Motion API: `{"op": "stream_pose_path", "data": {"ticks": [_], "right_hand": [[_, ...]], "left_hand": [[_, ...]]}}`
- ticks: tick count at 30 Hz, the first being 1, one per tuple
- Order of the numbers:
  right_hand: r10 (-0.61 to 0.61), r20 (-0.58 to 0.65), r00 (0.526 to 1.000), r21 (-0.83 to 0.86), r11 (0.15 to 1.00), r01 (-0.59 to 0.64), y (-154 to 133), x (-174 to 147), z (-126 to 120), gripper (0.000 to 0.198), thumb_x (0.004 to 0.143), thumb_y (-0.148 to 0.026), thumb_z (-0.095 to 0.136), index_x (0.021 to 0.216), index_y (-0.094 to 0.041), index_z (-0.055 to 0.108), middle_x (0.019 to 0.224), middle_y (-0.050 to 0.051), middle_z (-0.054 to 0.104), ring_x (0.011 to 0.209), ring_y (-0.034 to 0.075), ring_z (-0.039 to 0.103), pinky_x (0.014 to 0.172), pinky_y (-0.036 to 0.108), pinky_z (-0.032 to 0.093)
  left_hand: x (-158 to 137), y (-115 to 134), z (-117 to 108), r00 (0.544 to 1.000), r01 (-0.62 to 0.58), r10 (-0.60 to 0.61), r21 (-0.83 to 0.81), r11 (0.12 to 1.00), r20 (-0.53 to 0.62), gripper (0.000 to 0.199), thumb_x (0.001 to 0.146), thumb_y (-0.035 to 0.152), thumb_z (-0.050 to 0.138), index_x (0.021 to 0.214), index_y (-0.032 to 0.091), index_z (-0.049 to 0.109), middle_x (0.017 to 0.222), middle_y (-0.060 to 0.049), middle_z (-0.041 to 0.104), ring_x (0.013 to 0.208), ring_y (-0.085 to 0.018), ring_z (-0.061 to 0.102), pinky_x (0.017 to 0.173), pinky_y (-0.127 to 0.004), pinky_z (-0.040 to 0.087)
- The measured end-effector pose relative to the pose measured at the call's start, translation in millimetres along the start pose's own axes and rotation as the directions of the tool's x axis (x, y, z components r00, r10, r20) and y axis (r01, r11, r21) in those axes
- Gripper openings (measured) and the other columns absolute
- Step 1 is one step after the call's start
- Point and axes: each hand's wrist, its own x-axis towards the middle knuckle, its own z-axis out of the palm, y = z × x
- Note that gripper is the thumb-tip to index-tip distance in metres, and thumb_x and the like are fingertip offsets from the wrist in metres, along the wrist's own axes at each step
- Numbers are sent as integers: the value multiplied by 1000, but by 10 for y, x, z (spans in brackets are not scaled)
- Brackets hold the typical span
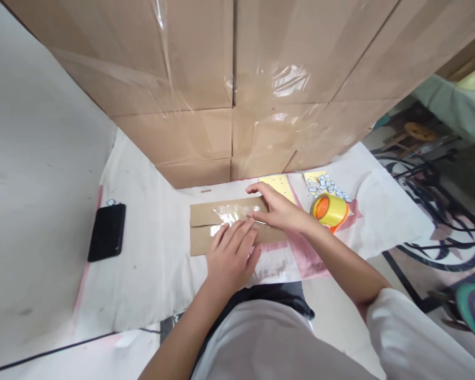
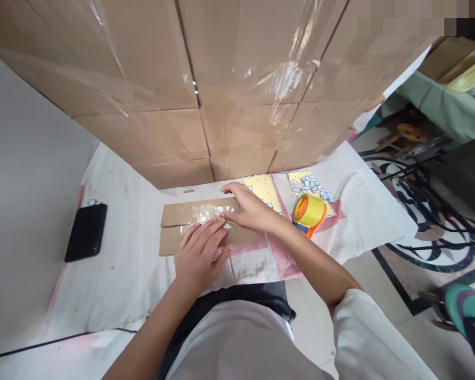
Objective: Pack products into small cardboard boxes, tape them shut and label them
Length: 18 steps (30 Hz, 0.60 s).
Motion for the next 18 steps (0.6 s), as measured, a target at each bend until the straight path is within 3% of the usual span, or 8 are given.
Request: {"op": "stream_pose_path", "data": {"ticks": [5, 11, 18], "right_hand": [[-64, 5, 998, -25, 998, 64, 47, -21, -31, 49, 89, -26, 66, 135, -22, 49, 134, 12, 54, 132, 29, 49, 111, 50, 41], [-174, 198, 965, 76, 984, 162, 108, -97, -194, 63, 88, -28, 69, 145, -24, 44, 141, 11, 52, 134, 28, 46, 113, 48, 40], [-220, 193, 956, 75, 975, 209, 178, -102, -176, 56, 90, -22, 65, 143, -26, 48, 138, 10, 54, 133, 27, 44, 115, 49, 36]], "left_hand": [[-53, -1, 22, 997, -63, 62, 21, 998, 36, 23, 89, 25, 66, 113, 23, 66, 124, -2, 75, 122, -21, 65, 106, -37, 40], [-18, 51, 58, 1000, -23, 24, 100, 995, -5, 41, 87, 42, 71, 121, 21, 66, 109, -2, 79, 108, -22, 69, 96, -38, 40], [13, 68, 74, 999, -45, 43, 167, 985, 18, 37, 87, 43, 73, 119, 26, 69, 110, 1, 78, 100, -22, 65, 95, -42, 37]]}}
